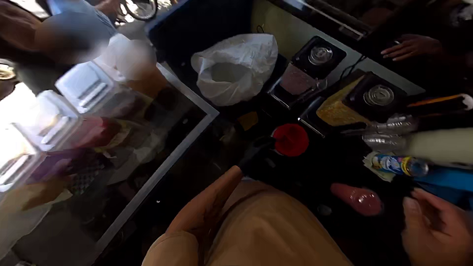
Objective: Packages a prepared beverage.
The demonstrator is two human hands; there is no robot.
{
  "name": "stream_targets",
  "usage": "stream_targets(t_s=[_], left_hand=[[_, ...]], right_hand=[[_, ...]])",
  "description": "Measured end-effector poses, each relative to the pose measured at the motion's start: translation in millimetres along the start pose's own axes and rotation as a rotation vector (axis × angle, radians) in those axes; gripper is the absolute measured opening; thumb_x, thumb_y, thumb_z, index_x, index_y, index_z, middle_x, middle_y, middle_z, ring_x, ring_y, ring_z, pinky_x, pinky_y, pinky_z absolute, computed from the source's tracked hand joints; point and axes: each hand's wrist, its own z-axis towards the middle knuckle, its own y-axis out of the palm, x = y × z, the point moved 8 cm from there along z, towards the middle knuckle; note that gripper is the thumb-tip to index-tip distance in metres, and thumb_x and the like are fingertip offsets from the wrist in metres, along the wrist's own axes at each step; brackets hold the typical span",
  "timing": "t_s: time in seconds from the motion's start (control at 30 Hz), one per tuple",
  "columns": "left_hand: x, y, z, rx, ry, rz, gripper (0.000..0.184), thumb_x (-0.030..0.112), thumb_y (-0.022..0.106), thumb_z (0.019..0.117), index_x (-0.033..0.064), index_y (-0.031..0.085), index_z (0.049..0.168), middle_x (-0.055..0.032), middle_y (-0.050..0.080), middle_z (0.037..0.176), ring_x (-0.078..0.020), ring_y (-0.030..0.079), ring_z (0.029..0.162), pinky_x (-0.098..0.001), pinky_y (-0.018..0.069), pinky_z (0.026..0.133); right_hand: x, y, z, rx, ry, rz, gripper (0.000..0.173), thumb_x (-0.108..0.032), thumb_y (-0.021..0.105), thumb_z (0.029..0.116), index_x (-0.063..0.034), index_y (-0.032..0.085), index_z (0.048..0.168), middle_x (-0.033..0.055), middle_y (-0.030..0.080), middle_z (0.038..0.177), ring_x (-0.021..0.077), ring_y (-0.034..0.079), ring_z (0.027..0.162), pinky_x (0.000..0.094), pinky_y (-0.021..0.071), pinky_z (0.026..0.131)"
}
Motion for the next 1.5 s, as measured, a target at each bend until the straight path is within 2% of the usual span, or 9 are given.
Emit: stream_targets(t_s=[0.23, 0.33, 0.67, 0.87, 1.0, 1.13, 1.27, 1.37, 1.5], left_hand=[[-34, -96, -21, 0.375, 0.179, -0.073, 0.031, 0.026, 0.051, 0.1063, 0.0071, 0.064, 0.127, -0.0025, 0.07, 0.099, -0.0121, 0.065, 0.082, -0.0296, 0.0572, 0.073], [-73, -131, -48, 0.511, 0.068, -0.009, 0.029, 0.025, 0.054, 0.1034, 0.0052, 0.066, 0.121, -0.0027, 0.07, 0.089, -0.0113, 0.064, 0.074, -0.0247, 0.0542, 0.063], [-141, -185, -121, 0.656, -0.004, -0.061, 0.026, 0.02, 0.059, 0.1014, 0.0021, 0.068, 0.116, -0.0005, 0.071, 0.086, -0.0096, 0.066, 0.071, -0.0241, 0.0586, 0.067], [-88, -171, -78, 0.523, 0.134, 0.266, 0.028, 0.013, 0.066, 0.0959, -0.002, 0.065, 0.12, -0.0071, 0.07, 0.106, -0.0126, 0.068, 0.092, -0.0288, 0.0585, 0.082], [-34, -139, -25, 0.388, 0.151, 0.587, 0.099, 0.04, 0.09, 0.0745, 0.0021, 0.04, 0.15, -0.022, 0.04, 0.154, -0.0314, 0.043, 0.14, -0.0478, 0.0471, 0.109], [-12, -78, 26, -0.038, -0.055, 0.34, 0.025, 0.007, 0.075, 0.0873, 0.0068, 0.072, 0.112, -0.0039, 0.073, 0.099, -0.0124, 0.07, 0.088, -0.0348, 0.0607, 0.08], [-4, -34, 52, -0.191, -0.154, -0.368, 0.027, 0.016, 0.041, 0.1047, 0.013, 0.063, 0.121, -0.0048, 0.071, 0.103, -0.0159, 0.069, 0.093, -0.0387, 0.0594, 0.083], [-4, 17, 55, -0.278, -0.227, -0.267, 0.03, 0.02, 0.035, 0.1047, 0.0174, 0.064, 0.111, -0.0006, 0.07, 0.094, -0.012, 0.067, 0.085, -0.0337, 0.0585, 0.075], [-11, 67, 46, -0.403, -0.111, 0.144, 0.027, 0.015, 0.045, 0.099, 0.0128, 0.068, 0.112, 0.0005, 0.069, 0.097, -0.0094, 0.065, 0.084, -0.0295, 0.0566, 0.074]], right_hand=[[18, 322, -12, -0.701, 0.485, 0.388, 0.028, -0.024, 0.064, 0.1022, -0.0032, 0.072, 0.118, 0.0081, 0.076, 0.098, 0.0149, 0.073, 0.087, 0.0368, 0.0606, 0.085], [46, 454, -21, -0.923, 0.637, 0.436, 0.04, -0.02, 0.065, 0.1008, -0.002, 0.061, 0.136, 0.0167, 0.069, 0.124, 0.0252, 0.07, 0.11, 0.0437, 0.0566, 0.1], [-27, 631, 147, -0.583, 0.014, 0.093, 0.03, -0.022, 0.074, 0.0911, -0.009, 0.074, 0.118, 0.0236, 0.061, 0.126, 0.0394, 0.059, 0.123, 0.0548, 0.0521, 0.102], [-42, 544, 149, -0.447, 0.162, 0.528, 0.02, -0.014, 0.067, 0.0915, 0.0021, 0.064, 0.102, 0.0158, 0.067, 0.102, 0.0251, 0.066, 0.096, 0.0444, 0.0572, 0.084], [-67, 431, 113, -0.517, 0.18, 0.757, 0.024, -0.013, 0.073, 0.0945, -0.0028, 0.062, 0.113, 0.0111, 0.068, 0.097, 0.0186, 0.067, 0.083, 0.0359, 0.0604, 0.073], [-48, 330, 100, -0.509, 0.276, 0.782, 0.022, -0.024, 0.073, 0.0955, -0.0052, 0.07, 0.108, 0.0052, 0.07, 0.09, 0.013, 0.065, 0.076, 0.033, 0.0587, 0.07], [1, 233, 59, -0.516, 0.488, 0.662, 0.031, -0.032, 0.079, 0.0909, -0.0086, 0.074, 0.111, 0.0005, 0.065, 0.076, 0.0052, 0.054, 0.059, 0.0237, 0.0487, 0.054], [29, 185, 19, -0.28, 0.571, 0.583, 0.028, -0.031, 0.07, 0.098, -0.005, 0.074, 0.09, 0.0015, 0.068, 0.082, 0.0071, 0.062, 0.076, 0.0295, 0.0531, 0.073], [52, 160, -30, 0.109, 0.827, 1.226, 0.022, -0.022, 0.043, 0.1111, -0.0045, 0.056, 0.108, 0.0103, 0.07, 0.094, 0.0203, 0.071, 0.086, 0.0406, 0.0609, 0.083]])
